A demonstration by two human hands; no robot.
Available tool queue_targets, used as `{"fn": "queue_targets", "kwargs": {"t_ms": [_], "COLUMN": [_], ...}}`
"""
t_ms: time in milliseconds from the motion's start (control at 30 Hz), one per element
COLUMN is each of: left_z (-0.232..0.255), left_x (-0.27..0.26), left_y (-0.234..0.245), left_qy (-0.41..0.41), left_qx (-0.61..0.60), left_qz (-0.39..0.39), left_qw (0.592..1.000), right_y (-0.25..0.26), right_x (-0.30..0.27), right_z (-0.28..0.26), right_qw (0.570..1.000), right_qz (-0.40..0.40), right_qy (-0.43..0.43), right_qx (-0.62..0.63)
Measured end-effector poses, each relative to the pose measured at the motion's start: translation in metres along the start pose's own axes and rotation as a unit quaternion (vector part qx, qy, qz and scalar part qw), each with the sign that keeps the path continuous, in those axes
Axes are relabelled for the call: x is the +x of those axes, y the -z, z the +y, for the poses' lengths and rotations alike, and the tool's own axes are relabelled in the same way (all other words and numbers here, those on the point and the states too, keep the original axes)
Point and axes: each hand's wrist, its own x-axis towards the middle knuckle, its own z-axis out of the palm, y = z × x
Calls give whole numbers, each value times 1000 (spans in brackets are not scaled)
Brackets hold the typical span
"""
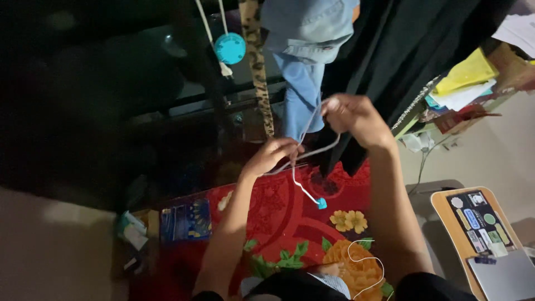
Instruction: The person untangles and wraps a pair of white wired earphones.
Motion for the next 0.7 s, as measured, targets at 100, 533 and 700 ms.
{"fn": "queue_targets", "kwargs": {"t_ms": [100, 533, 700], "left_z": [10, 96, 106], "left_x": [-20, -4, 7], "left_y": [8, -11, -17], "left_qy": [-10, -58, -67], "left_qx": [-32, -221, -213], "left_qz": [19, 98, 117], "left_qw": [999, 969, 968], "right_y": [-3, -32, -37], "right_x": [9, 5, 6], "right_z": [-8, -29, -23], "right_qw": [998, 988, 959], "right_qz": [42, 98, 120], "right_qy": [3, 50, 142], "right_qx": [39, -105, -212]}}
